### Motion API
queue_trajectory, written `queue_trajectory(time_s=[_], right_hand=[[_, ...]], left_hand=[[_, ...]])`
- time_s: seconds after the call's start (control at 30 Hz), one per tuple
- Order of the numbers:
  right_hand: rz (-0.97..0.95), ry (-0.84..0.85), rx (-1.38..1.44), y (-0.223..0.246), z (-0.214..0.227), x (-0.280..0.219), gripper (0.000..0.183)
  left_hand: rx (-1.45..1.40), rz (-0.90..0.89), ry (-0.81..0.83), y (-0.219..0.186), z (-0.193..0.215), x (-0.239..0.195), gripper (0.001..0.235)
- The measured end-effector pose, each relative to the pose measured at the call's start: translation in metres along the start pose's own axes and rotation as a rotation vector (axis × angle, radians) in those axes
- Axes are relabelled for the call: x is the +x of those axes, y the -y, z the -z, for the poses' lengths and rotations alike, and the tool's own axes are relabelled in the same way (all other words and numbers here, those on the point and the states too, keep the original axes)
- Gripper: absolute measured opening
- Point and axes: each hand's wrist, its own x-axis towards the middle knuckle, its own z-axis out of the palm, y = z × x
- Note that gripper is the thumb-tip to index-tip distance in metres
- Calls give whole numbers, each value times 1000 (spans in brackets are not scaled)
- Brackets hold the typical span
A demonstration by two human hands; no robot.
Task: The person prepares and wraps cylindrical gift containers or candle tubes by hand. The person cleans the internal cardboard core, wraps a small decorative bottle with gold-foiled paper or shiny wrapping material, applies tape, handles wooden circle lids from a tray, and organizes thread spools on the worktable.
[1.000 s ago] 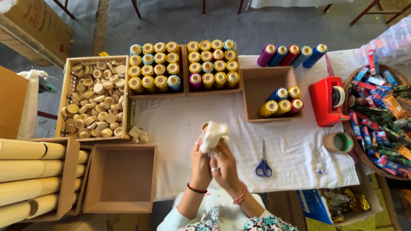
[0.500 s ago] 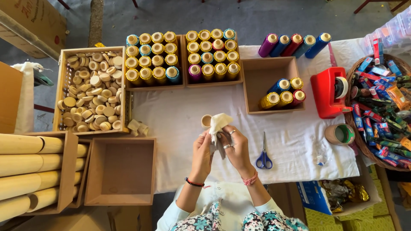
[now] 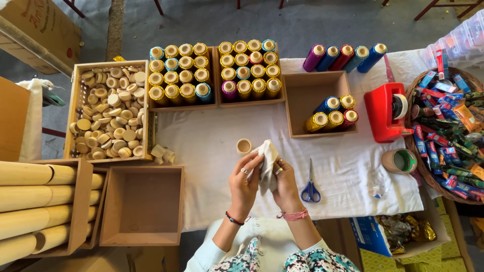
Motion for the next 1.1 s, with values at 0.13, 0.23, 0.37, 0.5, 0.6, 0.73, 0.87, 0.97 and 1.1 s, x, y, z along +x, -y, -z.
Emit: queue_trajectory(time_s=[0.13,0.23,0.37,0.5,0.6,0.73,0.87,0.97,1.1], right_hand=[[-205,11,174,-2,8,0,25],[-237,42,187,3,9,2,28],[-143,15,-12,1,16,5,27],[-88,-14,-65,5,11,4,28],[-118,-66,-66,1,12,0,30],[-117,-31,-54,8,5,-9,24],[60,198,-204,9,11,-13,16],[-45,96,-233,24,-4,-12,18],[-99,73,-63,16,3,-7,16]], left_hand=[[180,-95,45,-2,3,1,41],[164,-82,122,-1,9,4,46],[120,-78,247,-4,12,7,53],[170,-108,315,-16,20,18,55],[234,-77,395,-20,27,21,56],[184,39,370,-8,32,17,55],[183,96,286,-18,35,21,54],[228,-48,284,-24,35,23,55],[179,-19,295,-7,32,13,55]])
